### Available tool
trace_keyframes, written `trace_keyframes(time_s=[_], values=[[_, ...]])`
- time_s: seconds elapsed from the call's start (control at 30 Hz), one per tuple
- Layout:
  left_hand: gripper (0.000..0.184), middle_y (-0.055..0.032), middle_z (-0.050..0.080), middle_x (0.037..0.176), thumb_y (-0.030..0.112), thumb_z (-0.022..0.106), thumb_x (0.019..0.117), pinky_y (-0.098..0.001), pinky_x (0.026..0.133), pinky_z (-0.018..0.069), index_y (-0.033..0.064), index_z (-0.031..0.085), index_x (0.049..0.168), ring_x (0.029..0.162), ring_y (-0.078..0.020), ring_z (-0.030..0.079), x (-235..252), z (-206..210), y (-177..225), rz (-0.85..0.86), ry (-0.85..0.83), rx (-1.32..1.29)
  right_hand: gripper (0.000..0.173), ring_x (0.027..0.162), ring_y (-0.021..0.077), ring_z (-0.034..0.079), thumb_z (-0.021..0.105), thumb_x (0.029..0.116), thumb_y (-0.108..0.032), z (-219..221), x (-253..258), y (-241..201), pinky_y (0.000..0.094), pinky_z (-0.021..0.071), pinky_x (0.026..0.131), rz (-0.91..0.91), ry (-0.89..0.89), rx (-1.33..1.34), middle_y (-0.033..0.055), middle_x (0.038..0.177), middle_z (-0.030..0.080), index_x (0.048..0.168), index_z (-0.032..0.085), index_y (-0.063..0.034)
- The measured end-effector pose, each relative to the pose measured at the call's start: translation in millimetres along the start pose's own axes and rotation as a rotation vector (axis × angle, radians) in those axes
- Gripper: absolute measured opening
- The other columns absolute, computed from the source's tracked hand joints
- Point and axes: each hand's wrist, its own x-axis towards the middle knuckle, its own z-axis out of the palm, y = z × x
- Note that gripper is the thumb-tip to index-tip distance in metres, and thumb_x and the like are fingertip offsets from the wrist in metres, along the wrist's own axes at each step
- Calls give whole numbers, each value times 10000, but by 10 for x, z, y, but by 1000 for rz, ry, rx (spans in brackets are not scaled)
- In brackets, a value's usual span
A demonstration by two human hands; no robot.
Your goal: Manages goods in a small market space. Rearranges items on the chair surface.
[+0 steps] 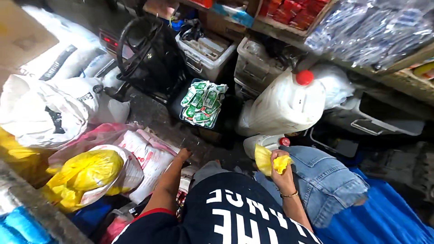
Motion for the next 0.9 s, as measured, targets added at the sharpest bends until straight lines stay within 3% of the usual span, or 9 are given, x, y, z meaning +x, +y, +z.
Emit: trace_keyframes(time_s=[0.1, 0.23, 0.33, 0.47, 0.57, 0.63, 0.7, 0.8, 0.9], values=[[433, -278, 639, 1260, 324, 557, 1027, -625, 1035, 451, -29, 640, 1264, 1201, -427, 607, 37, 81, -122, 12, -5, -53, 325, 1038, 78, 601, 489, 987, -145, 102, 249, 12, 225, 492, 956, 55, -91, 81, 150, 1067, 644, 1112, 580, 141], [419, -285, 629, 1280, 288, 569, 1030, -610, 1070, 423, -40, 631, 1284, 1226, -425, 592, 24, 78, -215, -7, -15, -135, 265, 857, 48, 663, 443, 1034, -126, 305, 694, 83, 231, 566, 845, 287, -173, 191, 40, 913, 683, 1112, 590, 80], [417, -263, 643, 1279, 295, 586, 1022, -599, 1080, 429, -21, 639, 1288, 1229, -405, 602, -44, -41, -271, -32, -5, -184, 233, 762, 63, 616, 426, 1038, -54, 552, 1078, 238, 241, 549, 775, 485, -247, 226, 32, 854, 637, 1135, 588, 82], [410, -250, 628, 1282, 265, 544, 1050, -535, 1019, 470, -17, 596, 1343, 1159, -367, 622, -80, -343, -243, -195, -6, -283, 226, 706, 53, 556, 472, 1027, -34, 953, 1621, 594, 220, 508, 716, 548, -476, 143, 34, 823, 589, 1178, 577, 99], [425, -259, 612, 1310, 278, 524, 1062, -545, 1018, 463, -24, 582, 1355, 1175, -379, 612, -96, -729, -72, -234, -29, -209, 298, 832, 162, 585, 519, 984, -30, 1284, 1981, 823, 324, 506, 821, 593, -703, -68, 133, 964, 629, 1259, 584, 64], [423, -274, 598, 1335, 256, 513, 1072, -544, 1054, 446, -36, 564, 1373, 1214, -394, 599, -30, -1096, 172, -189, -8, -124, 340, 1069, 302, 619, 558, 986, -77, 1515, 2195, 957, 453, 480, 985, 643, -830, -201, 225, 1164, 646, 1306, 596, 30], [418, -292, 596, 1330, 231, 517, 1068, -550, 1081, 427, -52, 560, 1372, 1239, -410, 583, 96, -1457, 461, -144, 53, -87, 385, 1261, 380, 564, 572, 1010, -142, 1728, 2333, 1054, 518, 421, 1094, 701, -937, -300, 270, 1329, 593, 1355, 572, 28], [427, -288, 588, 1356, 246, 509, 1072, -574, 1103, 403, -15, 557, 1406, 1281, -421, 560, 386, -1932, 933, -121, 60, -11, 437, 1272, 399, 554, 575, 1011, -179, 1989, 2344, 1241, 545, 420, 1090, 782, -996, -325, 283, 1351, 570, 1379, 528, 53], [385, -293, 620, 1289, 226, 507, 1071, -612, 1056, 436, -27, 594, 1348, 1220, -438, 593, 721, -2295, 1438, 7, 97, 38, 488, 1280, 390, 552, 554, 1044, -261, 2143, 2378, 1289, 542, 411, 1100, 819, -999, -296, 284, 1368, 562, 1406, 496, 62]])
